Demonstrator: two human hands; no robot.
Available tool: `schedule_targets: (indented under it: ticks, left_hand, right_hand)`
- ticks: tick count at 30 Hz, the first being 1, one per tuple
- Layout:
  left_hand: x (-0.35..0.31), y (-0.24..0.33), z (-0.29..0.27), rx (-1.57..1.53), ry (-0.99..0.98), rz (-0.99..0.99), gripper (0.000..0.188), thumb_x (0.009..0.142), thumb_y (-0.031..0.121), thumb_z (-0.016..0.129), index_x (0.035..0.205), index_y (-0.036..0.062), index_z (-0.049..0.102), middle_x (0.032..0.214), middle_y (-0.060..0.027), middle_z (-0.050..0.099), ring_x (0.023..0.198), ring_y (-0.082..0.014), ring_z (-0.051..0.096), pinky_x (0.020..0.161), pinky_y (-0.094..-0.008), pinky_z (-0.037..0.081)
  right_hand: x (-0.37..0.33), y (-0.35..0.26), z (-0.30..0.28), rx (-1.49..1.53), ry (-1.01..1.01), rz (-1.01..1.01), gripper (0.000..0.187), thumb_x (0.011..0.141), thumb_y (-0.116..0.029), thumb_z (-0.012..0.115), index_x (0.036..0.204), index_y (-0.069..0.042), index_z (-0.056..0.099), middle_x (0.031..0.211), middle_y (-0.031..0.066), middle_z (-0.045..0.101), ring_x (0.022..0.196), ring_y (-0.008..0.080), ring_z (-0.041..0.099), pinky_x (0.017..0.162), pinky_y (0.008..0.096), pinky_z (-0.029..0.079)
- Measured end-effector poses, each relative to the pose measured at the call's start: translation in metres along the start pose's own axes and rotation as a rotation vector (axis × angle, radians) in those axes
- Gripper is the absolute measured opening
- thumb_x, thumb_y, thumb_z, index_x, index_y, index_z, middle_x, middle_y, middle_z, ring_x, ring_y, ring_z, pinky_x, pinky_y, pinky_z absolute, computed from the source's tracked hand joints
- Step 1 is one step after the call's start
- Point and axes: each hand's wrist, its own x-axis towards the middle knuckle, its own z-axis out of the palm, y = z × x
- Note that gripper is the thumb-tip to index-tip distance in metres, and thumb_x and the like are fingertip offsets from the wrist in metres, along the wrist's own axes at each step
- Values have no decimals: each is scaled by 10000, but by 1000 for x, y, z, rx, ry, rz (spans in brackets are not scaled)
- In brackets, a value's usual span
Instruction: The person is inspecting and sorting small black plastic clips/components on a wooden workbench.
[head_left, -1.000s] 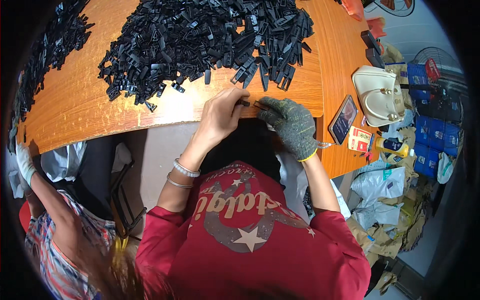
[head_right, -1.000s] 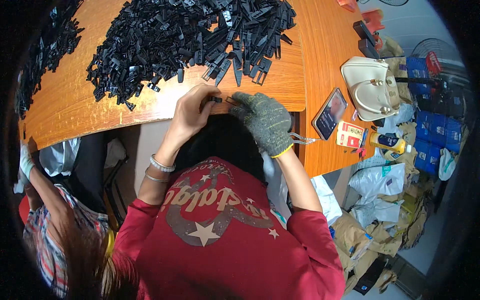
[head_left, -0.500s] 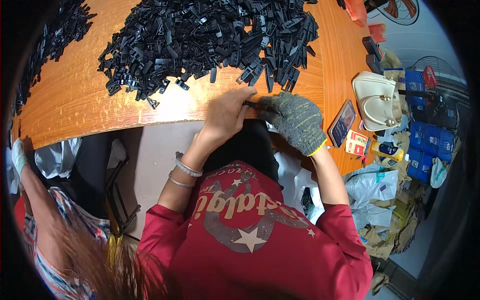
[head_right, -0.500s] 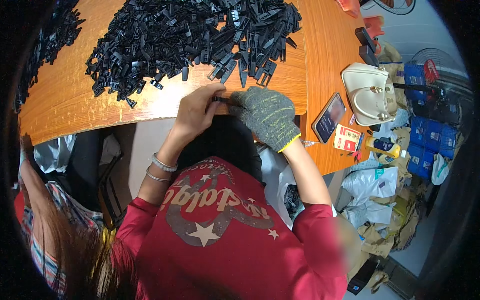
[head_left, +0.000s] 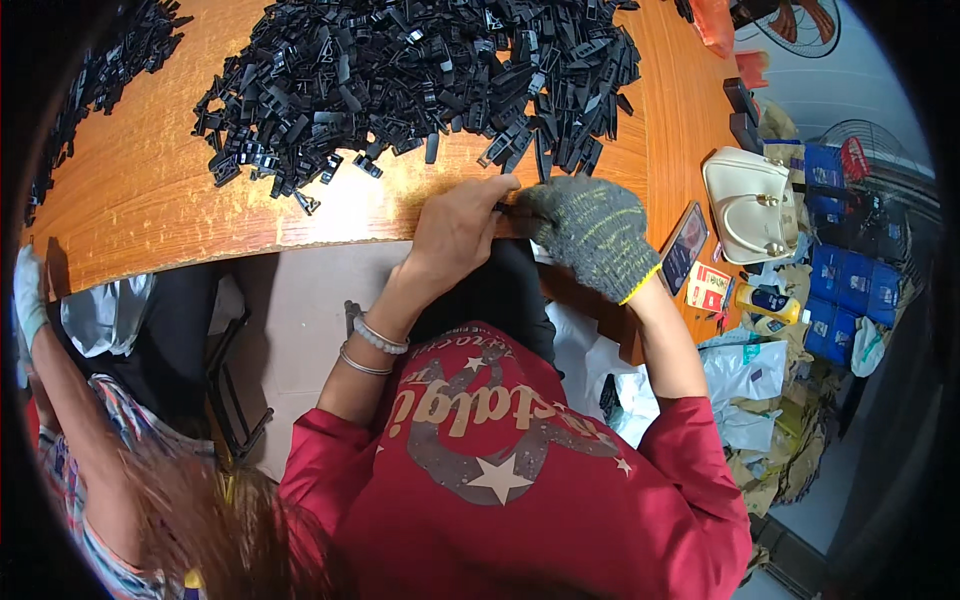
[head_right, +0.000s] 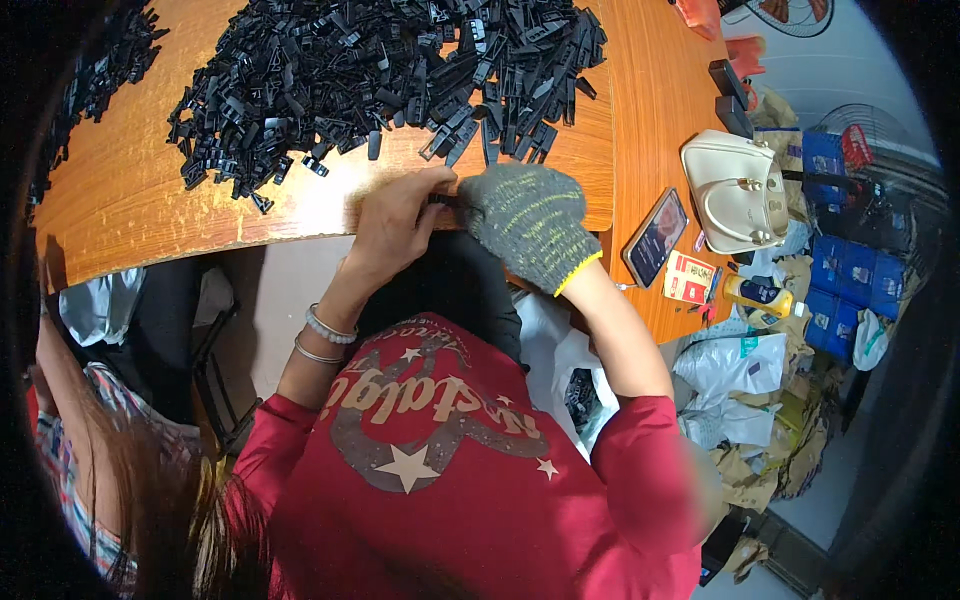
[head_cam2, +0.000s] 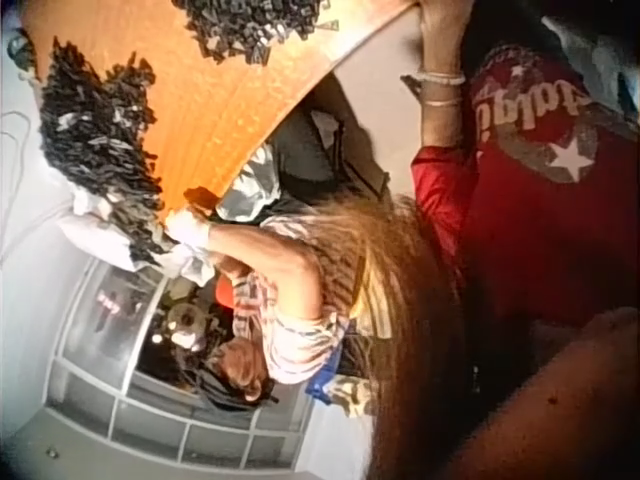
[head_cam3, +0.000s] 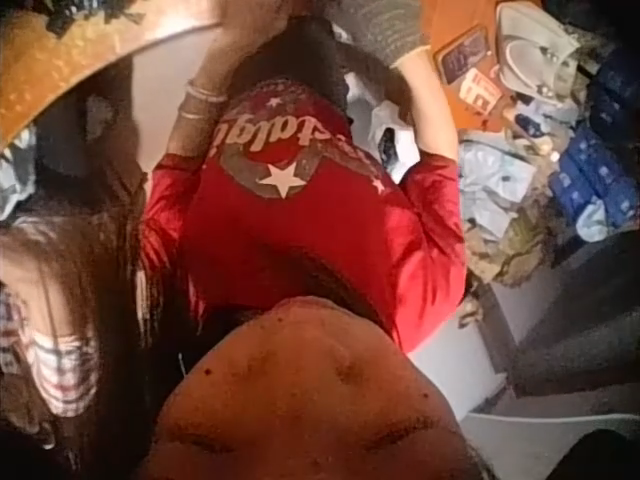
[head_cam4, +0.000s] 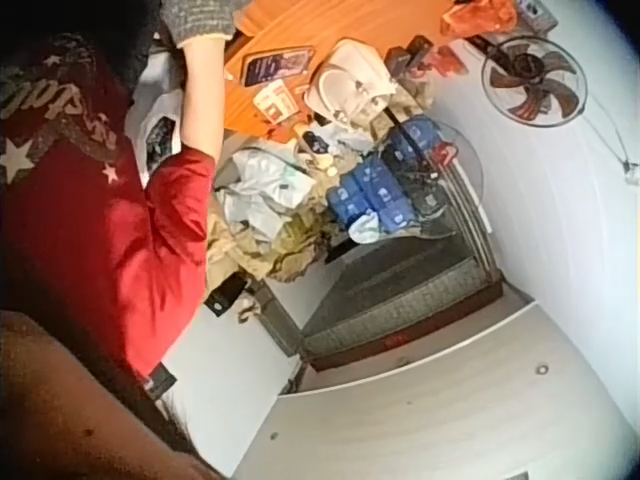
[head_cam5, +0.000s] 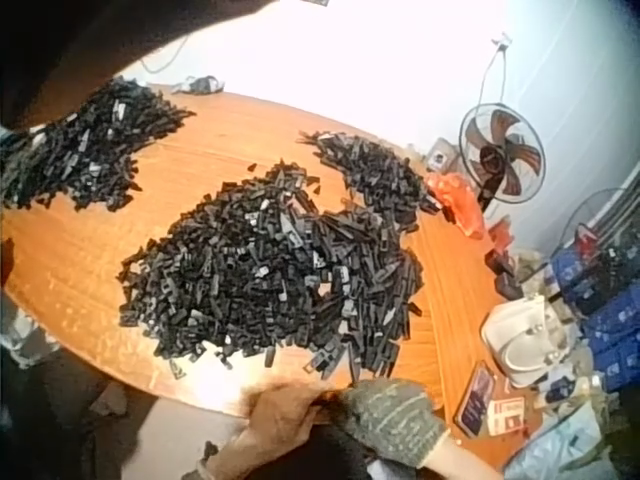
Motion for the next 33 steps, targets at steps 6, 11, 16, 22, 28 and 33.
schedule_targets:
  ticks: [6, 11, 16, 22, 28, 33]
  left_hand:
    - [-2, 2, -1, -73, 23, -21, 357, 789, -76, 622, 1112, 27, 511, 945, -156, 666, 857, -314, 674, 736, -376, 536]
    - [-6, -1, 0, -115, 54, -50, 331, 804, -73, 626, 1066, 29, 453, 908, -167, 656, 810, -319, 679, 683, -372, 537]
    - [-5, -3, 2, -139, 141, 8, 367, 790, -82, 646, 1062, 46, 436, 814, -138, 607, 722, -299, 653, 625, -350, 510]
    - [-11, 11, -14, -472, 67, -157, 320, 833, -16, 657, 1100, 33, 487, 915, -84, 641, 702, -156, 628, 583, -285, 484]
    - [-13, 24, -15, -1284, -93, -590, 247, 918, 24, 564, 1161, -17, 554, 983, -128, 625, 669, -160, 619, 529, -246, 505]
    - [-6, 31, -3, -1291, -224, -698, 266, 905, 99, 636, 1097, -62, 550, 708, -128, 645, 499, -165, 615, 439, -241, 487]
  right_hand:
    - [22, -10, -2, -95, -184, -31, 204, 819, -275, 600, 835, -106, 716, 728, 141, 659, 687, 336, 660, 542, 455, 494]
    - [23, -12, 3, -144, -180, -49, 191, 816, -238, 590, 806, -82, 699, 718, 147, 655, 674, 325, 663, 535, 463, 501]
    - [10, -8, 6, -54, -123, 45, 243, 848, -319, 609, 970, -118, 671, 818, 113, 668, 775, 315, 657, 631, 426, 505]
    - [-41, -19, 9, 696, 305, 263, 267, 873, -193, 658, 1104, -61, 682, 982, 102, 694, 844, 186, 670, 723, 314, 526]
    - [-56, -24, 0, 1191, 241, 539, 266, 862, -91, 622, 1110, -14, 680, 889, 52, 696, 729, 97, 643, 632, 223, 501]
    - [-64, -22, -3, 1169, 171, 510, 270, 857, -58, 617, 1117, -20, 680, 928, 56, 706, 777, 127, 652, 692, 253, 511]
